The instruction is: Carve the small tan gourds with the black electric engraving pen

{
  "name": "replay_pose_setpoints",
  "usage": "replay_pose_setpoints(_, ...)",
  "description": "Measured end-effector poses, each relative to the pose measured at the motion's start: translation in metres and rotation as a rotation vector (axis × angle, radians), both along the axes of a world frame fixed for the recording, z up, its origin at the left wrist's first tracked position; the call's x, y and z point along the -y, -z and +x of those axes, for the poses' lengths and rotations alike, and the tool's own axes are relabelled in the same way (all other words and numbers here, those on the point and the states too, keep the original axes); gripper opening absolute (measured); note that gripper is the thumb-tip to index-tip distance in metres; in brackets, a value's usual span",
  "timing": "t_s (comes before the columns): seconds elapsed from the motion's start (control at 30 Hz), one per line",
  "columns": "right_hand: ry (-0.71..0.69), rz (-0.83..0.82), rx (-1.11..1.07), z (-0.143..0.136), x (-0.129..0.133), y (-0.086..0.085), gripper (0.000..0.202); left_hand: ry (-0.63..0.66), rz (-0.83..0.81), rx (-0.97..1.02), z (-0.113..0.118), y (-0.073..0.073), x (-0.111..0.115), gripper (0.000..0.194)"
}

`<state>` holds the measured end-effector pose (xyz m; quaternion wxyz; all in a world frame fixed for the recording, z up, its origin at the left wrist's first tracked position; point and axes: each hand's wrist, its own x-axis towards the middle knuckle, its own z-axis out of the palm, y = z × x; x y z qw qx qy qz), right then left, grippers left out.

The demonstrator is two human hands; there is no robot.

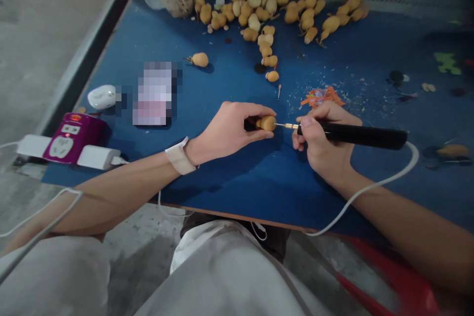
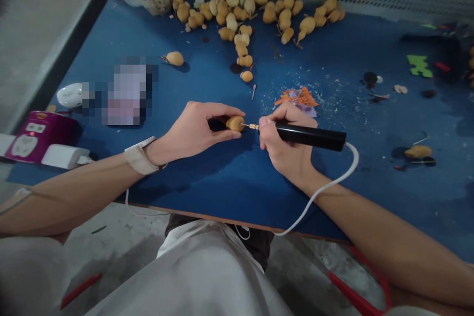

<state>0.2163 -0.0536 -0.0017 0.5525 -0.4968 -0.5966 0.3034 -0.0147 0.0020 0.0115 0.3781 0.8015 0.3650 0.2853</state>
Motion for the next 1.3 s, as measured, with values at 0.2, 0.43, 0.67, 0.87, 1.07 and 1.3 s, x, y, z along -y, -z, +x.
replay_pose_setpoints(0.2,0.002,0.005,0.009,0.0019,0.0000,0.0015,0.042,-0.006,-0.006,0.010,-0.0001,0.0005,-0.0001,0.028)
replay_pose_setpoints(0.43,-0.005,0.005,0.011,0.0017,0.0000,-0.0003,0.042,-0.009,-0.023,0.004,0.0003,-0.0002,-0.0001,0.030)
replay_pose_setpoints(0.67,0.012,0.027,0.026,0.0020,0.0001,0.0025,0.040,-0.012,-0.041,0.007,0.0004,-0.0005,0.0003,0.031)
replay_pose_setpoints(0.87,0.013,0.050,0.041,0.0022,0.0002,0.0040,0.036,-0.011,-0.035,0.008,-0.0001,-0.0004,-0.0001,0.029)
replay_pose_setpoints(1.07,0.000,0.046,0.022,0.0022,0.0001,0.0037,0.032,-0.013,-0.037,0.007,-0.0001,-0.0004,0.0000,0.030)
replay_pose_setpoints(1.3,0.029,0.009,0.058,0.0017,0.0013,0.0049,0.040,-0.022,-0.067,0.024,0.0010,-0.0002,-0.0001,0.032)
